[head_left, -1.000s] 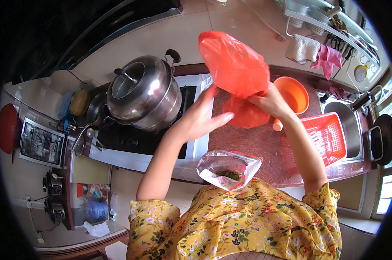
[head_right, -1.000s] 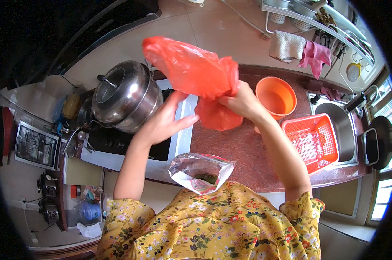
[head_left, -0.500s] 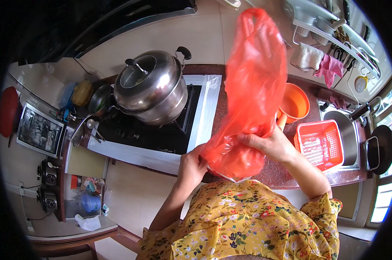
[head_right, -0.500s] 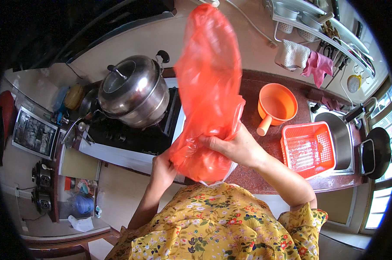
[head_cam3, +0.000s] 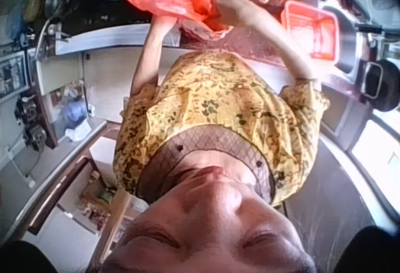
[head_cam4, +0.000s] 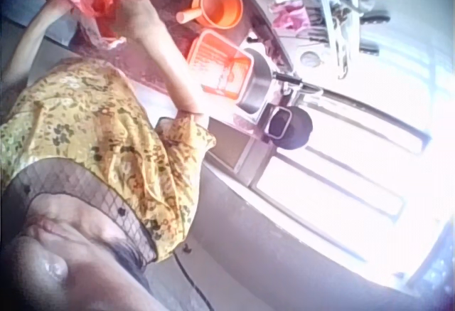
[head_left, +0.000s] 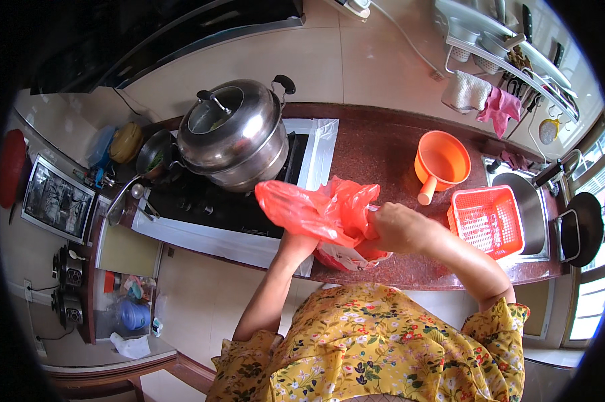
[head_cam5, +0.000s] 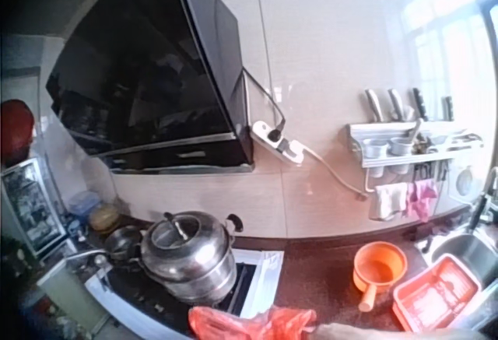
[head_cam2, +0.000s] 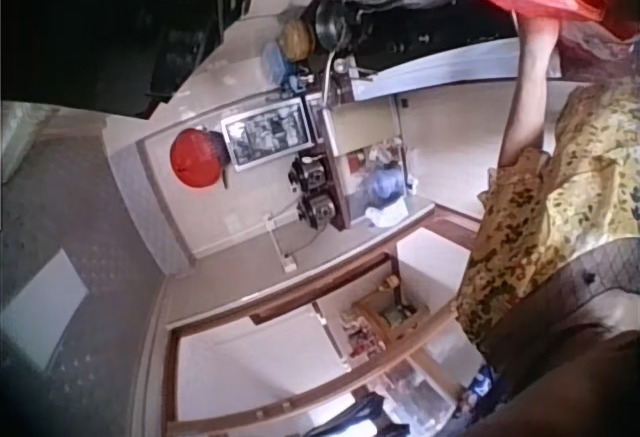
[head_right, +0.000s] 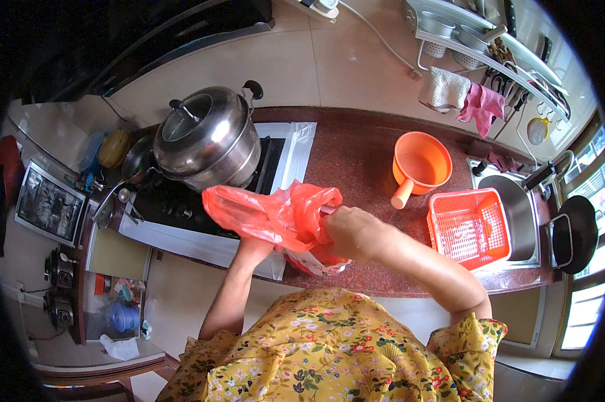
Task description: The person pours oil into a small metal pot, then moves to the sink to wash leafy greens in a red basket. They transfer the greens to a metal bowl, rinse the sink drain strainer, and place it back. Finally, they add salt to a pan of greens on the stove.
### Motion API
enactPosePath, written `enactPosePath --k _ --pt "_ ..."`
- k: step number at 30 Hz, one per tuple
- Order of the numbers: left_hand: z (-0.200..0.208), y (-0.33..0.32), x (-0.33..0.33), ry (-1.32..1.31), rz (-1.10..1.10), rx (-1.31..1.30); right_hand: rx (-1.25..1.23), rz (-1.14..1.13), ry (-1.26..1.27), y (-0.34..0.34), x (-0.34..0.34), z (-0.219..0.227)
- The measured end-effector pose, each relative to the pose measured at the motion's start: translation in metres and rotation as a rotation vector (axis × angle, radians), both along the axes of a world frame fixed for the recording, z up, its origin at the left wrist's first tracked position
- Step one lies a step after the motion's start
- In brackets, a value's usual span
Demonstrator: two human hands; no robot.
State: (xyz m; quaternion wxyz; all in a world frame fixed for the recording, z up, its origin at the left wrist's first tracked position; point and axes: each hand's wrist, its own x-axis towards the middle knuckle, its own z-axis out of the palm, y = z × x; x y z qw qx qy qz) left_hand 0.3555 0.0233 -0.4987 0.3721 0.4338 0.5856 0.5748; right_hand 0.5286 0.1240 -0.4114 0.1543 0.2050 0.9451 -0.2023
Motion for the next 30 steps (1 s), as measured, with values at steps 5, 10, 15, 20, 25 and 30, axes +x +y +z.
enactPosePath --k 5,10,15,20,25,30 --pt "0.019 0.002 0.002 -0.003 -0.03 -0.137 -0.133 -0.055 0.342 -0.001 0.023 0.038" --pt "-0.014 0.01 -0.005 0.443 0.061 0.343 -0.111 0.101 -0.14 -0.026 -0.003 -0.005" --pt "0.023 0.004 0.005 0.096 -0.03 -0.172 -0.121 0.347 -0.129 -0.021 -0.013 -0.025" --pt "0.024 0.001 0.001 0.158 -0.026 -0.18 0.036 0.113 0.004 -0.014 0.009 0.033" --pt "0.026 -0.001 0.005 0.152 0.008 -0.155 -0.003 -0.514 0.226 0.018 0.029 0.037" --pt "0.032 0.0 0.005 0.276 -0.012 -0.198 -0.236 -0.455 0.506 0.022 0.016 -0.011"
